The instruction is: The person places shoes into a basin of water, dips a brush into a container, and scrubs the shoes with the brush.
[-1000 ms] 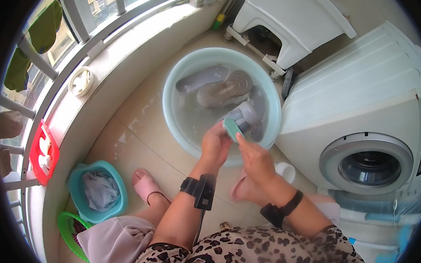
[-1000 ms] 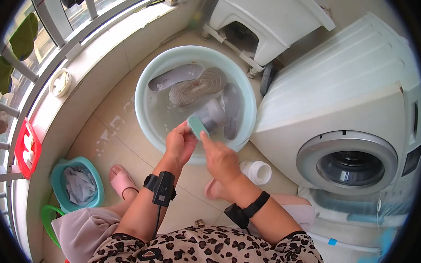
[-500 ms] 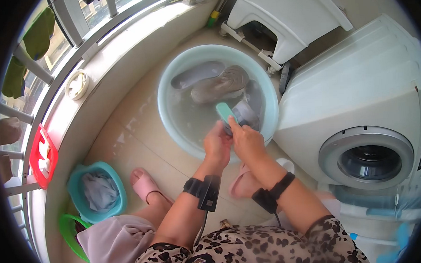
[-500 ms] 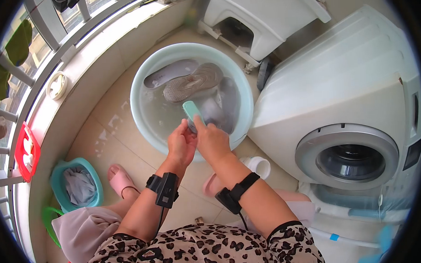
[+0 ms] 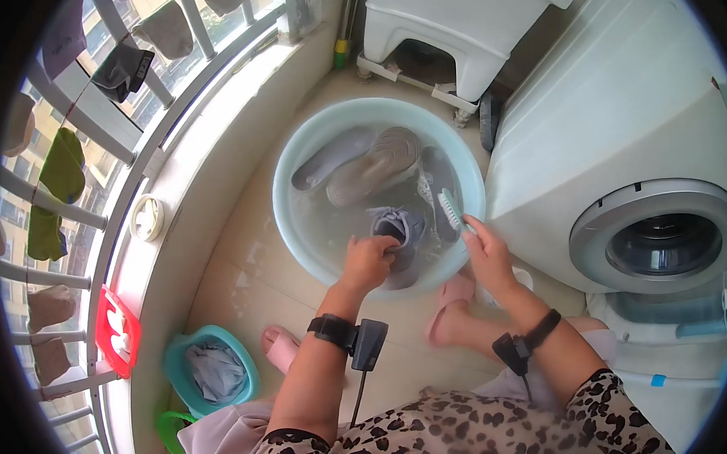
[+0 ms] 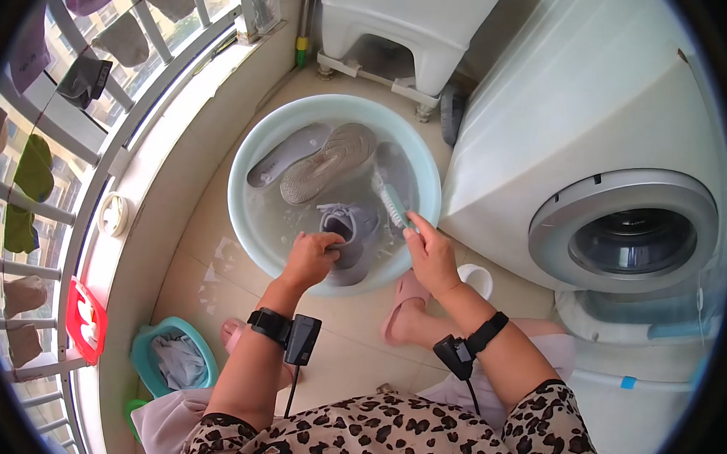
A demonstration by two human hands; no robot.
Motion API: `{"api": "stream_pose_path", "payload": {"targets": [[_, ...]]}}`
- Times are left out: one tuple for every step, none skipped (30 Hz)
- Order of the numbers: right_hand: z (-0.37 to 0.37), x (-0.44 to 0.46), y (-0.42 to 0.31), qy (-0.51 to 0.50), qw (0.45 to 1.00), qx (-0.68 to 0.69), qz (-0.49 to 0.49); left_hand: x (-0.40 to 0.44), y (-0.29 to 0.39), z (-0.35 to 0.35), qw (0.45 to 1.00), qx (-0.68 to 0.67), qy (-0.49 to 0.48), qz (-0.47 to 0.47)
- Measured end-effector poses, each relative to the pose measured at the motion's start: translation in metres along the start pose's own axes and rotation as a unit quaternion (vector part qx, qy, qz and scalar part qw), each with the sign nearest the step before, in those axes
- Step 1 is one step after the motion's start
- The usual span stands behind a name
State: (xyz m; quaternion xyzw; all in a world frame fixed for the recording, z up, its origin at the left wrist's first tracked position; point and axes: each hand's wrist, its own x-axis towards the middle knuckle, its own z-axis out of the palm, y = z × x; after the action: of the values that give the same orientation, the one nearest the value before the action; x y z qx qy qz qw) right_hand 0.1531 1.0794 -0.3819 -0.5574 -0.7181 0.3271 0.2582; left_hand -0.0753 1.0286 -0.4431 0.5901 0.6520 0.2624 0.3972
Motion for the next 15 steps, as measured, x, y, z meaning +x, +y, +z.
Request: {"api": "stream_pose_path", "payload": {"targets": [[0.004,-0.002,-0.001,-0.019,1.000,0.000,-0.017,0.006,-0.003,0.006,0.990,0.139,0.025,0.026],[0.010,-0.004,0.002,-0.031,0.999,-0.022,-0.022,0.011,-0.010,0.013,0.959,0.274,0.050,0.052],[0.016,-0.005,0.002,-0.044,0.998,-0.045,-0.026,0.015,-0.012,0.018,0.942,0.314,0.097,0.067],[0.022,-0.004,0.000,-0.056,0.996,-0.067,-0.031,0.018,-0.012,0.024,0.952,0.288,0.095,0.047],[0.026,-0.002,-0.002,-0.096,0.988,-0.118,0.011,0.022,-0.011,0.033,0.960,0.262,0.094,0.027],[0.034,0.003,-0.001,-0.117,0.981,-0.154,0.021,0.024,-0.006,0.035,0.967,0.236,0.094,0.005],[0.044,0.009,0.005,-0.138,0.972,-0.189,0.031,0.031,-0.013,0.040,0.964,0.263,0.039,0.007],[0.054,0.016,0.014,-0.160,0.960,-0.225,0.039,0.038,-0.024,0.051,0.955,0.295,-0.001,0.002],[0.062,0.024,0.027,-0.181,0.947,-0.263,0.024,0.048,-0.037,0.063,0.945,0.326,-0.039,-0.003],[0.072,0.030,0.037,-0.184,0.939,-0.291,0.009,0.053,-0.040,0.067,0.931,0.355,-0.078,-0.009],[0.083,0.034,0.048,-0.188,0.929,-0.319,-0.004,0.056,-0.045,0.071,0.922,0.380,-0.079,0.006],[0.089,0.041,0.048,-0.190,0.918,-0.346,-0.016,0.059,-0.046,0.070,0.911,0.404,-0.080,0.021],[0.094,0.041,0.048,-0.188,0.916,-0.353,-0.024,0.061,-0.047,0.071,0.900,0.427,-0.085,0.037],[0.100,0.044,0.051,-0.197,0.917,-0.347,-0.019,0.063,-0.049,0.073,0.908,0.405,-0.108,0.012],[0.106,0.052,0.055,-0.203,0.917,-0.342,-0.017,0.069,-0.051,0.073,0.915,0.384,-0.127,-0.014]]}}
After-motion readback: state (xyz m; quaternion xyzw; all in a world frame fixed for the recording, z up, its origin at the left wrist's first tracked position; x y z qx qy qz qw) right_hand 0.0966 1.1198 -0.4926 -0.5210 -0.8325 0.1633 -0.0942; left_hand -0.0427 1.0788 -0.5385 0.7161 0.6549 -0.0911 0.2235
